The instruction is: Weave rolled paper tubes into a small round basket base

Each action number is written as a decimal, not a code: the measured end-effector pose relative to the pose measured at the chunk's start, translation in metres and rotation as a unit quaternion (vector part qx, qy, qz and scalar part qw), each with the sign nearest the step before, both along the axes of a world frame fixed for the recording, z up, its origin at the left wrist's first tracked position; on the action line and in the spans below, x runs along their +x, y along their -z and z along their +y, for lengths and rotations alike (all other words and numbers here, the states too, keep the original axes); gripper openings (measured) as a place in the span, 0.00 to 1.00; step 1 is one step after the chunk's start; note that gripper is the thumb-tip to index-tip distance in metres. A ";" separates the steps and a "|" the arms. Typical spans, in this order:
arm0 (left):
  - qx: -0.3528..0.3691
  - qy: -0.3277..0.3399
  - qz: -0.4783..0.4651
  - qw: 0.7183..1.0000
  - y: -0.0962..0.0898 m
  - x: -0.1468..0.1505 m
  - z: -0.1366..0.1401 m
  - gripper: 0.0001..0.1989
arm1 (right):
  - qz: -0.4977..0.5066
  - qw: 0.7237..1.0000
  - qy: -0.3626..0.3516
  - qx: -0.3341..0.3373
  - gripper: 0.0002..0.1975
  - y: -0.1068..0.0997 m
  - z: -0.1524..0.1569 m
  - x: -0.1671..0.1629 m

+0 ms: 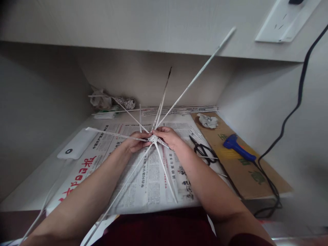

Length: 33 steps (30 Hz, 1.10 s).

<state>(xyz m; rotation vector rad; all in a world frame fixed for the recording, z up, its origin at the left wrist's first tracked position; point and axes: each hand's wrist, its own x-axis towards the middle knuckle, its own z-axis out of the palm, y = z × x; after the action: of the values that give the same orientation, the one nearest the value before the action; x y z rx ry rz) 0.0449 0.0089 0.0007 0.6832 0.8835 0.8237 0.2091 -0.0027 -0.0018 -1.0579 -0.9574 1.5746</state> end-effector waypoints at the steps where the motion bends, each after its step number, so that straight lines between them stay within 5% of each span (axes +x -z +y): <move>1: -0.003 0.002 -0.001 1.000 -0.001 0.000 0.000 0.04 | -0.003 1.000 -0.001 0.001 0.23 0.000 0.000 0.000; 17: 0.008 -0.037 0.018 0.999 0.001 0.003 0.002 0.03 | 0.022 0.997 0.040 0.064 0.22 -0.006 -0.004 -0.007; 25: 0.025 -0.093 0.055 0.994 0.001 0.005 0.002 0.05 | -0.117 0.977 0.055 0.168 0.18 -0.008 -0.005 -0.009; 30: 0.039 -0.091 0.065 0.993 0.003 0.004 0.003 0.07 | -0.280 0.939 0.068 0.188 0.16 0.004 0.002 -0.003; 33: 0.050 -0.089 0.077 0.992 0.005 0.004 0.003 0.07 | -0.437 0.871 0.071 0.212 0.11 0.001 0.000 0.001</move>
<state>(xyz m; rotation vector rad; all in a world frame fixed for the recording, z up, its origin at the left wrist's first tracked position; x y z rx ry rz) 0.0491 0.0116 -0.0045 0.7714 1.0588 0.9903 0.2098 -0.0028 -0.0029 -1.4909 -1.6815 0.6500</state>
